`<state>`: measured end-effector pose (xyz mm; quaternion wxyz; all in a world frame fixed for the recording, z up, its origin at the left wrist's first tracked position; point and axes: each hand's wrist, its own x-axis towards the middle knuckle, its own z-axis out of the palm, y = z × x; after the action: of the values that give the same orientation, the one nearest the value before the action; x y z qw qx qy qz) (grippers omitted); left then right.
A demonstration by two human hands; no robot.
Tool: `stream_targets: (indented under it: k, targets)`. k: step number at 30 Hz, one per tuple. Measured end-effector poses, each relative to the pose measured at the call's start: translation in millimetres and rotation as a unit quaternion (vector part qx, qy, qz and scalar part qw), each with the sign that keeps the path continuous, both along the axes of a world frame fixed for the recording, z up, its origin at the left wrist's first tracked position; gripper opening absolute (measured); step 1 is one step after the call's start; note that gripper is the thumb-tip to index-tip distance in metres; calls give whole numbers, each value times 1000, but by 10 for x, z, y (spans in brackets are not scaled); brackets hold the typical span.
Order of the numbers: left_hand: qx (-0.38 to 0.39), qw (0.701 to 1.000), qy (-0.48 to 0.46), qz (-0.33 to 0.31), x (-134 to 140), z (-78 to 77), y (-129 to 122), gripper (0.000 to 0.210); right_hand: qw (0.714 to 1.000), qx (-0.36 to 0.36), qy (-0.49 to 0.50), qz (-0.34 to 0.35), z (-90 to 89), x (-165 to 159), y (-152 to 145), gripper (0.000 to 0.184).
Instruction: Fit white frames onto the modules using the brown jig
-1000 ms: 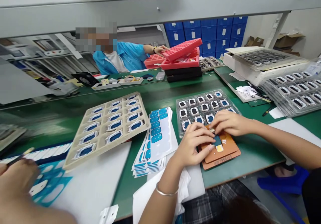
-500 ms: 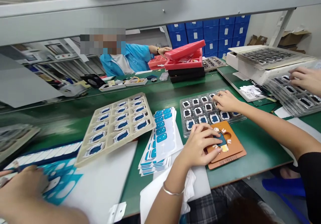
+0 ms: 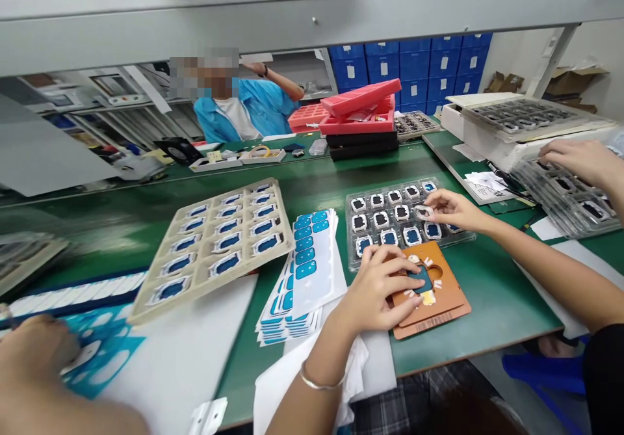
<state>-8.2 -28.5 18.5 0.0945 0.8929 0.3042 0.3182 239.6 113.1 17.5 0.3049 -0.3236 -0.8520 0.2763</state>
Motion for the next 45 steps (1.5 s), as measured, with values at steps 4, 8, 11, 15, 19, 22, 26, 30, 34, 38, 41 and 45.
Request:
stream_targets:
  k: [4,8,11,15,19,22,26,30,34,38,41,45]
  targets:
    - [4,1000,-6,6,16,11,-24,16,984,-117,89,98,101,1,-423,29]
    - [-7,1000,-3,19,14,24,-28,19,986,-96,41,128,153,-26,-706,21]
    - [-9,1000,-5,16,9,39,-23,19,989,-70,-8,131,126,-30,-751,22]
    - [-1,1000,-13,10,11,53,-21,17,995,-39,17,93,102,-11,-730,29]
    - [2,1000,-26,6,19,53,-24,15,998,19,41,47,108,-1,-756,28]
    - [7,1000,-26,12,32,57,-28,14,997,67,26,38,88,-9,-796,21]
    - [20,999,-28,18,43,49,-30,15,992,122,27,30,78,-31,-836,18]
    - [56,993,-81,64,4,13,-17,23,989,128,49,48,123,-51,-875,17]
    - [84,983,-105,123,-19,-3,-4,42,986,138,60,78,140,-82,-938,16]
    - [68,986,-47,141,21,16,-4,60,979,174,47,92,101,-125,-996,16]
    - [59,989,-15,135,35,30,-7,61,978,185,31,94,74,-142,-1017,17]
    - [61,989,-12,134,24,34,-11,56,982,167,19,86,63,-139,-1021,17]
